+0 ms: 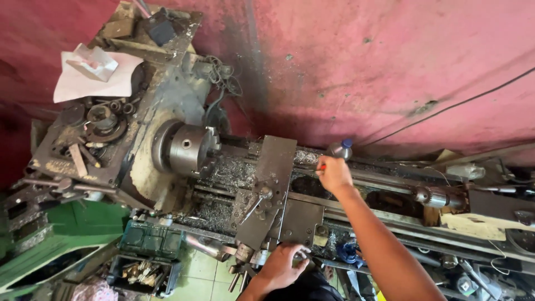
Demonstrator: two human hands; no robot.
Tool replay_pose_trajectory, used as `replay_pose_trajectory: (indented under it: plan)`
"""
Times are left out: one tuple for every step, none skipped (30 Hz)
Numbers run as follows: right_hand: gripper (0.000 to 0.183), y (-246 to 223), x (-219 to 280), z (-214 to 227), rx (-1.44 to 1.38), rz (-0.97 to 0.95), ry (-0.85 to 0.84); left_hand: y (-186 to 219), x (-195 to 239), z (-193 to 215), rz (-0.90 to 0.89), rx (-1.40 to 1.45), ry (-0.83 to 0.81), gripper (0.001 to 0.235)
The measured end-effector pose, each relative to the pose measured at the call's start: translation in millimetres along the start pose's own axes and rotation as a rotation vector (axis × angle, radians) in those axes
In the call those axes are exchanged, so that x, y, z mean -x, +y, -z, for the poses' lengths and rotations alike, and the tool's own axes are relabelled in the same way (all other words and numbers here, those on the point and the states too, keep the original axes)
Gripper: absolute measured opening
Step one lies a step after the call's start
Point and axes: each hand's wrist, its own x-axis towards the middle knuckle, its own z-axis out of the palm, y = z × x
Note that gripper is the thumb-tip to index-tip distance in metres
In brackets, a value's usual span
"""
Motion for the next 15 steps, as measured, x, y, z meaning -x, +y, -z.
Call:
replay_pose_trajectory:
  plan:
    - [0.013,2,-2,-1,0.003,0.006,-0.006,-3,3,-2,0.005,0.004,0.007,0.028]
    - [0.017,4,-5,0,0.0,0.083,0.023,-6,2,-2,-0.035,-0.009,0.034,0.026]
    - [0.021,7,-8,2,-0.003,0.16,0.053,-8,1,-3,-0.075,-0.022,0.061,0.023]
    - [0.021,5,-7,1,-0.003,0.161,0.058,-8,1,-2,-0.08,-0.025,0.062,0.023]
    - [0.023,3,-5,-1,-0.115,0.205,0.025,-8,-1,-2,-0.05,-0.021,0.038,0.025]
    - [0.024,3,-1,-5,-0.227,0.245,-0.014,-8,1,-4,-0.015,-0.013,0.012,0.027]
    - [0.024,12,-4,-14,-0.228,0.242,-0.014,-11,-1,-7,-0.015,-0.013,0.009,0.027]
    - [0.03,21,-7,-24,-0.259,0.293,0.019,-14,-4,-10,-0.047,-0.027,0.022,0.027]
    - [0.036,30,-10,-33,-0.289,0.344,0.053,-17,-7,-13,-0.078,-0.041,0.034,0.026]
    - [0.036,31,-7,-31,-0.291,0.342,0.058,-11,-6,-10,-0.082,-0.044,0.031,0.026]
    - [0.028,32,-5,-29,-0.295,0.24,0.089,-6,-5,-7,-0.062,-0.034,0.02,0.026]
    - [0.023,33,-3,-27,-0.297,0.14,0.117,0,-5,-6,-0.042,-0.02,0.012,0.027]
    - [0.023,26,-1,-15,-0.297,0.139,0.119,-2,-9,-5,-0.044,-0.02,0.012,0.027]
    - [0.017,21,4,-6,-0.103,0.043,0.093,-4,-9,-8,-0.051,-0.024,0.011,0.026]
    - [0.014,15,10,3,0.09,-0.053,0.066,-6,-8,-10,-0.059,-0.028,0.011,0.026]
